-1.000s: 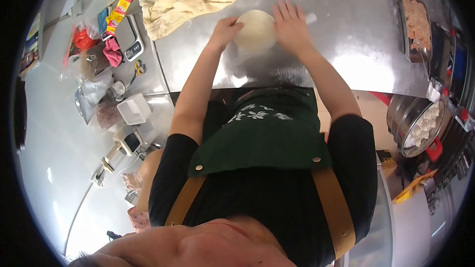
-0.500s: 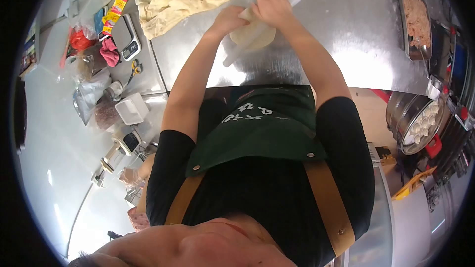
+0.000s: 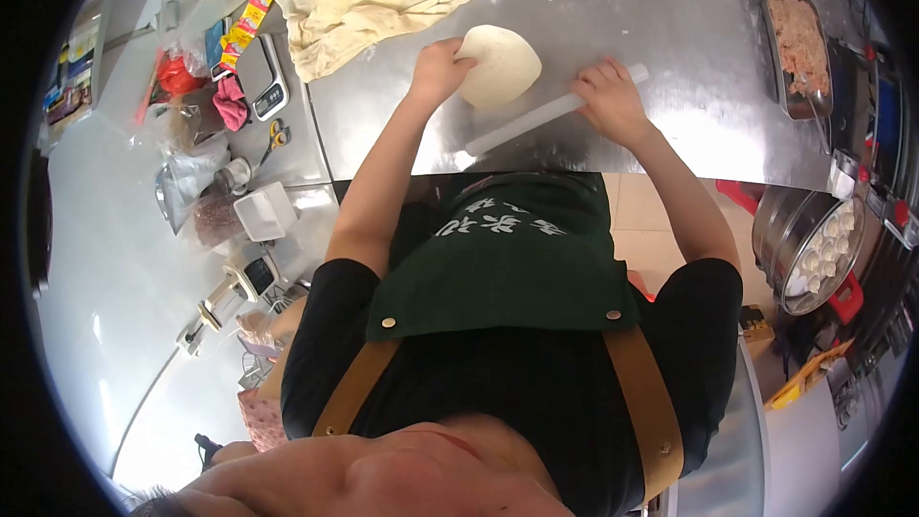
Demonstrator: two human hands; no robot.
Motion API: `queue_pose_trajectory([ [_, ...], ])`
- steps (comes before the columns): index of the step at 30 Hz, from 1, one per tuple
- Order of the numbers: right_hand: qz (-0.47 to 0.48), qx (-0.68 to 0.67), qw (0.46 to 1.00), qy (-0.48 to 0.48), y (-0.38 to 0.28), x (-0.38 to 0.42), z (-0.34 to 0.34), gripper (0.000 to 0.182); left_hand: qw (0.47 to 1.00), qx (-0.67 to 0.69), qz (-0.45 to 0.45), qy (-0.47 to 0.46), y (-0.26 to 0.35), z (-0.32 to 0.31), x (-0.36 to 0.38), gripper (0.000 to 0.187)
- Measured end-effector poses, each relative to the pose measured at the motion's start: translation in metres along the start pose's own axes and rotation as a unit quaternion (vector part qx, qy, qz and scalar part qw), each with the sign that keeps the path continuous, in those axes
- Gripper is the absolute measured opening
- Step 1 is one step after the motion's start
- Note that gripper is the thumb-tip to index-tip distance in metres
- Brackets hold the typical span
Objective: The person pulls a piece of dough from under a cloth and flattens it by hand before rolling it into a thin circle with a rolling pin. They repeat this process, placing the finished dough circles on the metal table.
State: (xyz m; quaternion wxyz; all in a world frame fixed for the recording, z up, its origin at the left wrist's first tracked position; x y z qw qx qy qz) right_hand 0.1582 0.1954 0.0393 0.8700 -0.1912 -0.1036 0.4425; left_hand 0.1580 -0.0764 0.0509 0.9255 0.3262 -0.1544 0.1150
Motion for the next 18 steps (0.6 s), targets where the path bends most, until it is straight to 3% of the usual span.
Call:
queue_pose_trajectory([
  [2, 0.004, -0.003, 1.0, -0.01, -0.002, -0.018, 0.004, 0.034, 0.996, -0.085, 0.017, -0.029, -0.034, -0.025, -0.011, 0.019],
  [8, 0.053, -0.013, 0.998, -0.028, -0.002, -0.079, -0.008, 0.036, 0.996, -0.055, -0.01, -0.067, -0.048, -0.022, -0.026, 0.022],
  [14, -0.07, 0.113, 0.979, 0.153, -0.001, -0.101, -0.035, 0.048, 0.982, 0.148, 0.08, -0.083, -0.055, -0.021, -0.022, 0.026],
  [18, -0.076, 0.117, 0.986, 0.087, -0.005, -0.076, -0.046, 0.054, 0.939, 0.318, 0.107, -0.08, -0.058, -0.028, -0.025, 0.029],
])
Point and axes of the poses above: each hand's wrist, its own x-axis away from the middle knuckle, its own z-axis out of the back of the hand, y = z × x, the point moved 5 cm from there along -x, towards the middle knuckle, and after that the axes turned 3 degrees about z, right-handed, at the moved point
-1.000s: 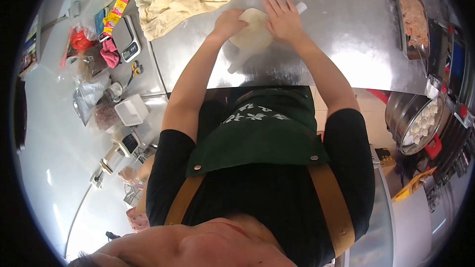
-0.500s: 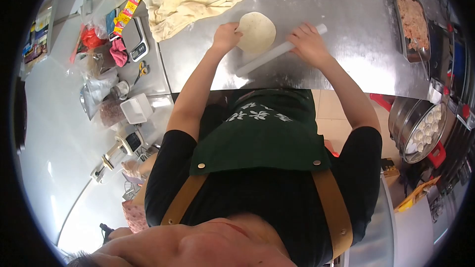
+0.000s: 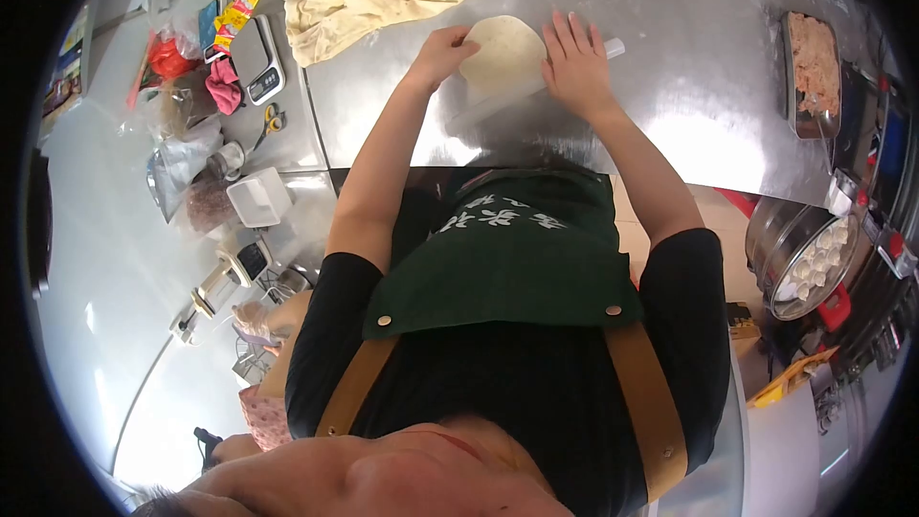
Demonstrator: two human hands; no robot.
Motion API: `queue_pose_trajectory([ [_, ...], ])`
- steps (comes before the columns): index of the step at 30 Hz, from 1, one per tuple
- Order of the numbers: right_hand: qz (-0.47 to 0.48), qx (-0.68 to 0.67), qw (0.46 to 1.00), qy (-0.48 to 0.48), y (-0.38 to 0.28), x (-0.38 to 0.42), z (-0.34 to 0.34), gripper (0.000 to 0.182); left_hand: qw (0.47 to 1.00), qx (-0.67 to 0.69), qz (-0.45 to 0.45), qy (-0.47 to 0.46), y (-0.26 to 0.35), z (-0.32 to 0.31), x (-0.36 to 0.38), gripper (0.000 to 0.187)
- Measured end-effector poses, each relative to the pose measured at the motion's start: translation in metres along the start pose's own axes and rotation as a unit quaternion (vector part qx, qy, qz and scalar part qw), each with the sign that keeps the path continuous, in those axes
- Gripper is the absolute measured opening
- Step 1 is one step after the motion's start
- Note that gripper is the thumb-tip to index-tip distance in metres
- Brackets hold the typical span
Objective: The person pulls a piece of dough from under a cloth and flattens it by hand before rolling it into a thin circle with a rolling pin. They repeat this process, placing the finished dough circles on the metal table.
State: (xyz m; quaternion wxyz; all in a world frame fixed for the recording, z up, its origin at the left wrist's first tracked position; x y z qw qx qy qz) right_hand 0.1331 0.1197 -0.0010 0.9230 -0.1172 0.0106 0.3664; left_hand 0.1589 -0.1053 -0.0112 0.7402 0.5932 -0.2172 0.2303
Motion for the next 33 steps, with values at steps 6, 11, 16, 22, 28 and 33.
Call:
queue_pose_trajectory([
  [6, -0.016, 0.014, 1.0, 0.015, -0.003, -0.077, -0.009, 0.059, 0.991, -0.122, 0.019, -0.06, -0.001, -0.007, -0.023, 0.032],
  [11, 0.018, -0.031, 0.999, -0.019, 0.003, -0.026, -0.006, 0.063, 0.895, -0.44, -0.076, -0.008, 0.047, -0.023, -0.003, 0.022],
  [16, 0.088, -0.079, 0.99, -0.071, 0.017, 0.063, 0.023, 0.052, 0.912, -0.399, -0.091, 0.008, 0.059, -0.042, 0.033, 0.022],
  [22, 0.078, -0.109, 0.989, -0.062, 0.037, 0.066, 0.055, 0.037, 0.975, -0.218, -0.049, 0.01, 0.052, -0.01, 0.038, 0.031],
  [28, 0.123, -0.153, 0.978, -0.066, 0.023, 0.012, 0.043, 0.036, 0.936, -0.348, -0.05, 0.019, -0.001, 0.003, 0.01, 0.04],
  [33, 0.094, -0.109, 0.988, -0.056, 0.006, -0.024, 0.026, 0.043, 0.989, -0.144, 0.004, 0.029, 0.005, 0.009, 0.011, 0.036],
])
Point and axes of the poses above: each hand's wrist, its own x-axis away from the middle knuckle, its own z-axis out of the back of the hand, y = z × x, the point moved 5 cm from there along -x, towards the middle knuckle, and after that the axes turned 3 degrees about z, right-handed, at the moved point
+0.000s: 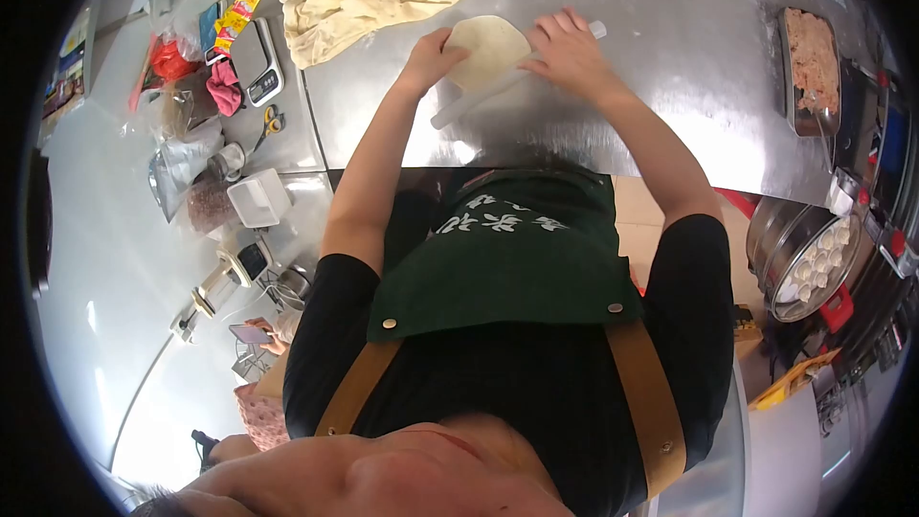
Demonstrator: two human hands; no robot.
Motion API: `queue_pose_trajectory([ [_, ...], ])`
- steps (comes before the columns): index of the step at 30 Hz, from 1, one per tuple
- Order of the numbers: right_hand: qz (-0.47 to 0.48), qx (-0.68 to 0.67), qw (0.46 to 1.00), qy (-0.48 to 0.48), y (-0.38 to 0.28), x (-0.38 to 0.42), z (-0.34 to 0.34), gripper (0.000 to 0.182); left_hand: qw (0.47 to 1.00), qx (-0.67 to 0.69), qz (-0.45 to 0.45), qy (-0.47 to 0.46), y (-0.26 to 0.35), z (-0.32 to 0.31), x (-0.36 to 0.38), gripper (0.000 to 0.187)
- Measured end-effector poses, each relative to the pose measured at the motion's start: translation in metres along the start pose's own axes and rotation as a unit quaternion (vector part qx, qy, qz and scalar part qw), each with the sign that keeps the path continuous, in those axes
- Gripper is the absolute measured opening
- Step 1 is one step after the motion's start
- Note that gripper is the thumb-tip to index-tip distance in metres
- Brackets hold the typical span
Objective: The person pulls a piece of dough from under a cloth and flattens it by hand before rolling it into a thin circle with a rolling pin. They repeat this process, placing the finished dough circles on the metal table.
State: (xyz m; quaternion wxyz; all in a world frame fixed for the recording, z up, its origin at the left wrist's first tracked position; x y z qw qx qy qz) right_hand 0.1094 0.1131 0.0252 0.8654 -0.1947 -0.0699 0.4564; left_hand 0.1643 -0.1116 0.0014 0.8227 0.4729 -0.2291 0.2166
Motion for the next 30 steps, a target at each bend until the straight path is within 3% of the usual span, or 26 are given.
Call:
queue_pose_trajectory([
  [3, -0.079, 0.089, 0.988, 0.099, -0.001, -0.009, -0.021, 0.051, 0.983, 0.18, 0.038, 0.014, -0.006, -0.008, -0.009, 0.035],
  [5, -0.097, 0.105, 0.986, 0.086, -0.009, 0.013, -0.029, 0.052, 0.971, 0.231, 0.055, 0.02, -0.013, -0.009, -0.016, 0.035],
  [11, -0.117, 0.122, 0.983, 0.068, 0.007, -0.048, -0.026, 0.056, 0.982, 0.168, 0.055, -0.066, 0.005, -0.006, -0.036, 0.034],
  [14, -0.109, 0.102, 0.985, 0.091, -0.005, -0.035, -0.021, 0.06, 0.99, 0.044, 0.023, -0.129, 0.005, -0.009, -0.049, 0.037],
  [17, -0.098, 0.108, 0.987, 0.074, 0.001, -0.018, -0.03, 0.062, 0.986, -0.117, -0.052, -0.108, 0.016, -0.012, -0.054, 0.038],
  [21, -0.1, 0.088, 0.988, 0.08, 0.01, -0.069, -0.03, 0.063, 0.985, -0.136, -0.048, -0.098, 0.015, -0.015, -0.056, 0.036],
  [24, -0.065, 0.086, 0.989, 0.1, 0.007, -0.064, -0.031, 0.063, 0.979, -0.181, -0.047, -0.079, 0.013, -0.014, -0.055, 0.035],
  [27, -0.05, 0.061, 0.995, 0.055, 0.0, -0.001, -0.03, 0.069, 0.963, -0.258, -0.072, -0.023, 0.028, -0.016, -0.04, 0.03],
  [30, -0.018, 0.026, 0.999, 0.035, -0.005, 0.051, -0.018, 0.059, 0.944, -0.32, -0.071, 0.033, 0.056, -0.025, -0.003, 0.024],
])
Point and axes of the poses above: each hand's wrist, its own x-axis away from the middle knuckle, its own z-axis out of the back of the hand, y = z × x, the point moved 5 cm from there along -x, towards the middle knuckle, and after that the axes turned 3 degrees about z, right-handed, at the moved point
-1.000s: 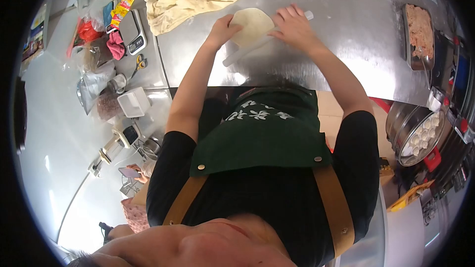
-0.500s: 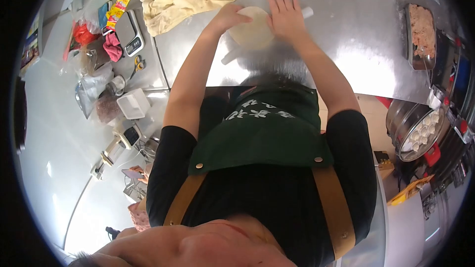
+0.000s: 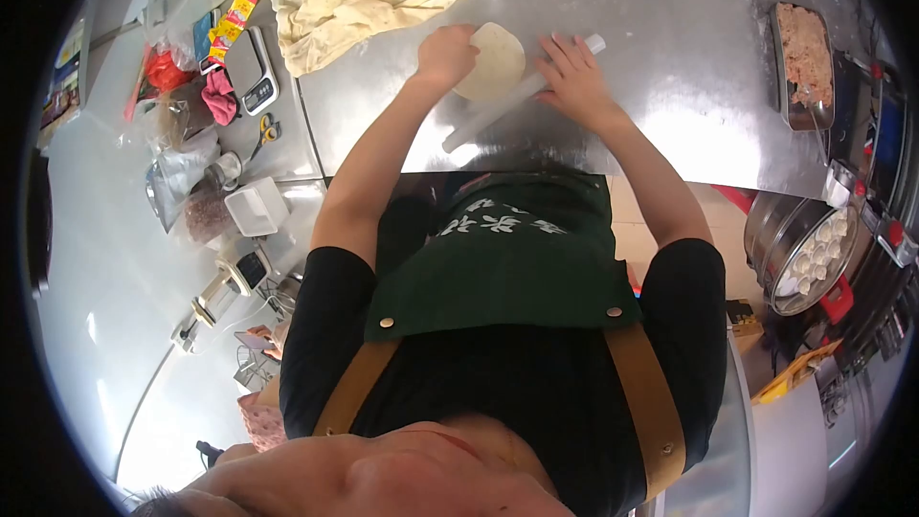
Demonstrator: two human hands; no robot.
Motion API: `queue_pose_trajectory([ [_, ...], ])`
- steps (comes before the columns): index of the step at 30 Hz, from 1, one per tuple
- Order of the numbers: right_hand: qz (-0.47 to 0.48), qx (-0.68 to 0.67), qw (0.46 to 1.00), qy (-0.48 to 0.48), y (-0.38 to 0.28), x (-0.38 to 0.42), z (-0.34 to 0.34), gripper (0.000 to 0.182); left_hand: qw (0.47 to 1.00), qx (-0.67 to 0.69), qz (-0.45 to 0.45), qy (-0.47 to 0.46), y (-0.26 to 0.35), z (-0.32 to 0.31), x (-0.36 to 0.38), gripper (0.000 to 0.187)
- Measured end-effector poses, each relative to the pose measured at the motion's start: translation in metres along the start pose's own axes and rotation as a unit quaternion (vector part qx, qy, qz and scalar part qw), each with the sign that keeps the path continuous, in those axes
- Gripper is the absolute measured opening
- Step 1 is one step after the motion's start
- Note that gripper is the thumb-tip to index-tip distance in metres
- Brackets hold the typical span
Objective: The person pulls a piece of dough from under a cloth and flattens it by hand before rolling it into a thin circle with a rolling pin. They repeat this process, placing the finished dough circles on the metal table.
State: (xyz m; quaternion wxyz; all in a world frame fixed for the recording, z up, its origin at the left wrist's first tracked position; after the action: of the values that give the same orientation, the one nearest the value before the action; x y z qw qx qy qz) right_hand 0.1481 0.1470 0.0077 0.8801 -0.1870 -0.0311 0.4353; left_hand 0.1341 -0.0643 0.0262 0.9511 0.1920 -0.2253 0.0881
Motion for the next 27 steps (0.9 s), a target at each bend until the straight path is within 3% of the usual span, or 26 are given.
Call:
queue_pose_trajectory([
  [2, 0.013, 0.007, 0.999, -0.037, 0.003, 0.021, 0.002, 0.05, 0.998, -0.015, -0.027, 0.051, 0.019, 0.007, 0.023, 0.019],
  [5, -0.014, -0.046, 0.996, -0.075, 0.005, 0.04, 0.019, 0.038, 0.986, 0.156, -0.039, 0.045, 0.028, 0.034, 0.047, 0.02],
  [7, -0.012, -0.053, 0.997, -0.054, 0.008, 0.04, 0.036, 0.037, 0.984, 0.175, -0.005, 0.031, 0.008, 0.037, 0.04, 0.02],
  [11, 0.03, -0.054, 0.997, -0.049, 0.009, 0.011, 0.046, 0.036, 0.993, 0.11, 0.03, 0.001, -0.028, -0.009, 0.02, 0.023],
  [15, 0.062, -0.076, 0.992, -0.08, 0.008, -0.029, 0.031, 0.033, 0.982, 0.184, 0.047, -0.018, -0.044, -0.023, 0.013, 0.028],
  [17, 0.062, -0.08, 0.989, -0.11, 0.009, -0.043, 0.02, 0.035, 0.965, 0.256, 0.051, -0.034, -0.05, -0.026, 0.011, 0.03],
  [20, -0.036, 0.014, 0.999, 0.03, 0.006, -0.055, 0.004, 0.043, 0.918, 0.382, 0.091, -0.051, -0.049, -0.03, 0.013, 0.031],
  [23, -0.11, 0.089, 0.988, 0.068, 0.001, -0.038, -0.013, 0.05, 0.866, 0.476, 0.123, -0.092, -0.057, -0.04, 0.012, 0.032],
  [27, -0.102, 0.093, 0.989, 0.045, 0.002, -0.025, -0.016, 0.055, 0.827, 0.542, 0.126, -0.077, -0.052, -0.033, 0.008, 0.032],
])
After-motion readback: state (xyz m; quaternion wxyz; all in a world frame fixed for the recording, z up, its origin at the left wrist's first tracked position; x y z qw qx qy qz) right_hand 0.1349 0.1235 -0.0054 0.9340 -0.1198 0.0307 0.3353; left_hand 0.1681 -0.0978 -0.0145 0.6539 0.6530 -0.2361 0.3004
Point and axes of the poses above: each hand's wrist, its own x-axis away from the middle knuckle, its own z-axis out of the back of the hand, y = z × x, the point moved 5 cm from there along -x, towards the middle knuckle, and after that the axes turned 3 degrees about z, right-handed, at the moved point
